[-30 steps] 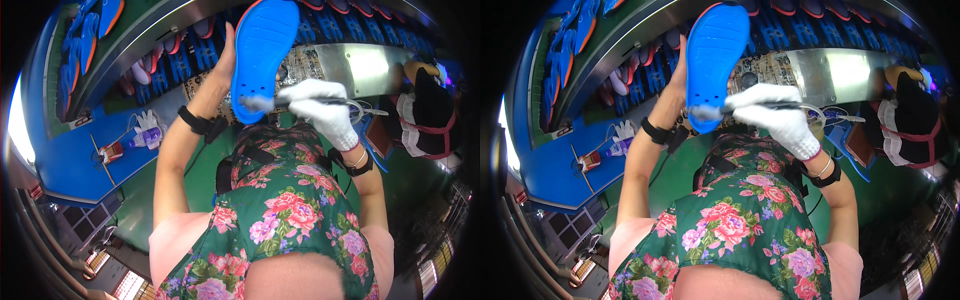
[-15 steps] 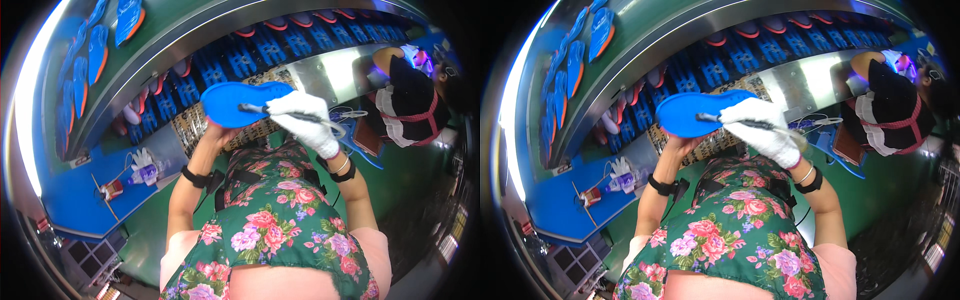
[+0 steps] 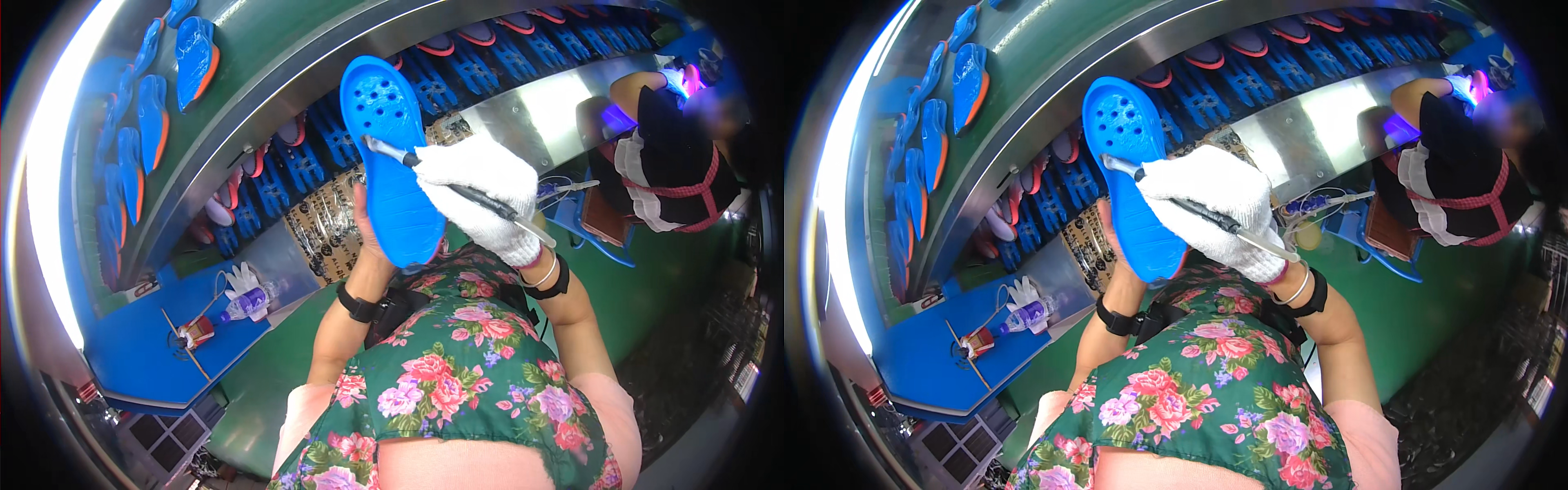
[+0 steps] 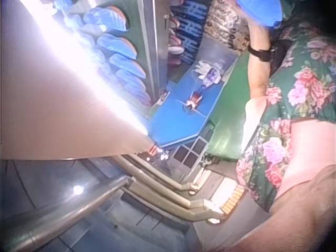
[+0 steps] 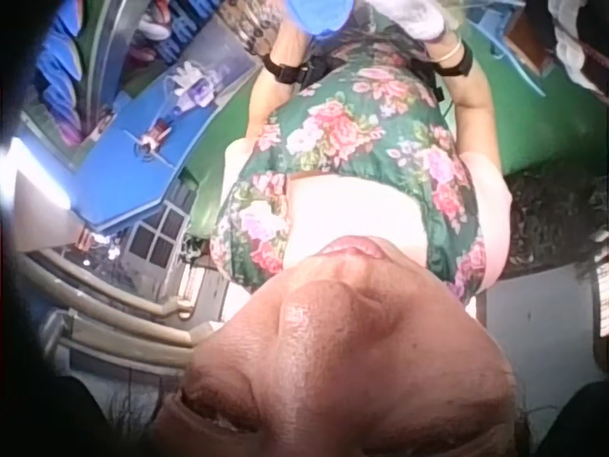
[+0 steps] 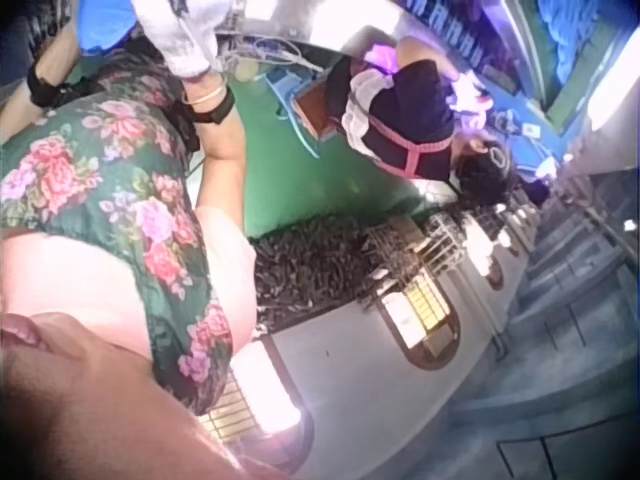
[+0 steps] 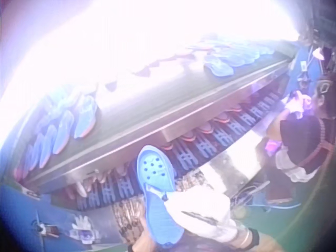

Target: Applying glue or sealant to blue shoe soles using a brush.

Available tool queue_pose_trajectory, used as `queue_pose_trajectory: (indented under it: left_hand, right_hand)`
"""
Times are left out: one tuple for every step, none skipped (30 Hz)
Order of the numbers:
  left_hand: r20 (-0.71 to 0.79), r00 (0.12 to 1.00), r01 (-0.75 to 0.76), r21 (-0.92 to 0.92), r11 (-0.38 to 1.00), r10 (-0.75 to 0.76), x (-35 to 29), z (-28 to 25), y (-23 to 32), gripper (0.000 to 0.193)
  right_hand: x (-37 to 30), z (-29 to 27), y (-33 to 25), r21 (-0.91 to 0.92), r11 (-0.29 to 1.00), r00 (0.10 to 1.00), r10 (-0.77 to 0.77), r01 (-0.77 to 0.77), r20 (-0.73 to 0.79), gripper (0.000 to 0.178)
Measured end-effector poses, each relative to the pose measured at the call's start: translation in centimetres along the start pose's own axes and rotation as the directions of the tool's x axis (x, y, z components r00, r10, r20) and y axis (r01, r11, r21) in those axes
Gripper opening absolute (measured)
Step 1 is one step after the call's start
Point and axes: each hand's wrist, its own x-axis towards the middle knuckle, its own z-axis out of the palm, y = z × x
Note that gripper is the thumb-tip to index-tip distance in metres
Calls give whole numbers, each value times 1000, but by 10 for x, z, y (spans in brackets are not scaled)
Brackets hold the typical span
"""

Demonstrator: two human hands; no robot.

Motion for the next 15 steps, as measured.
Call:
queue_pose_trajectory:
  left_hand:
    - [-29,999,-33,19,999,33,0,3,-6,86]
    - [33,999,-33,-32,999,34,2,-4,-7,83]
    - [32,999,-35,-28,999,36,3,-4,-7,83]
    - [7,999,-35,-14,999,36,3,-5,-8,82]
    - [-17,999,-36,1,999,36,4,-6,-8,81]
    - [-18,999,-36,3,999,36,3,-5,-8,81]
    - [-4,999,-31,109,994,32,2,-2,-9,82]
    - [9,1000,-28,213,977,27,1,1,-9,83]
    - [9,1000,-27,215,976,25,1,4,-10,83]
    - [-24,999,-26,251,968,33,0,6,-10,83]
    - [-58,997,-25,288,957,43,-1,7,-9,84]
    - [-57,997,-27,292,956,45,-2,8,-7,84]
    - [-83,996,8,388,921,26,-2,7,-5,83]
    - [-109,994,44,481,876,10,-2,7,-3,82]
    - [-107,994,43,488,872,11,-4,1,-2,82]
  right_hand:
    - [5,-1,0,-22,998,998,-55,55,4,24]
    - [10,-2,0,-44,993,994,-110,110,9,25]
    - [16,-3,1,-66,984,986,-165,166,14,26]
    - [20,-4,3,-90,972,976,-217,218,22,27]
    - [23,-4,5,-113,956,963,-268,270,30,28]
    - [25,-4,8,-109,957,963,-266,270,51,31]
    - [28,-4,7,-110,957,963,-266,269,49,31]
    - [33,-3,4,-139,950,960,-277,279,34,29]
    - [36,-2,2,-168,943,957,-289,288,19,26]
    - [35,0,1,-166,943,957,-290,289,18,26]
    - [31,4,0,-198,932,953,-302,303,33,28]
    - [29,6,-1,-230,920,948,-315,317,48,30]
    - [26,8,0,-238,912,942,-327,334,68,30]
    - [21,9,1,-210,919,943,-322,333,84,30]
    - [14,9,1,-163,935,948,-300,314,103,30]
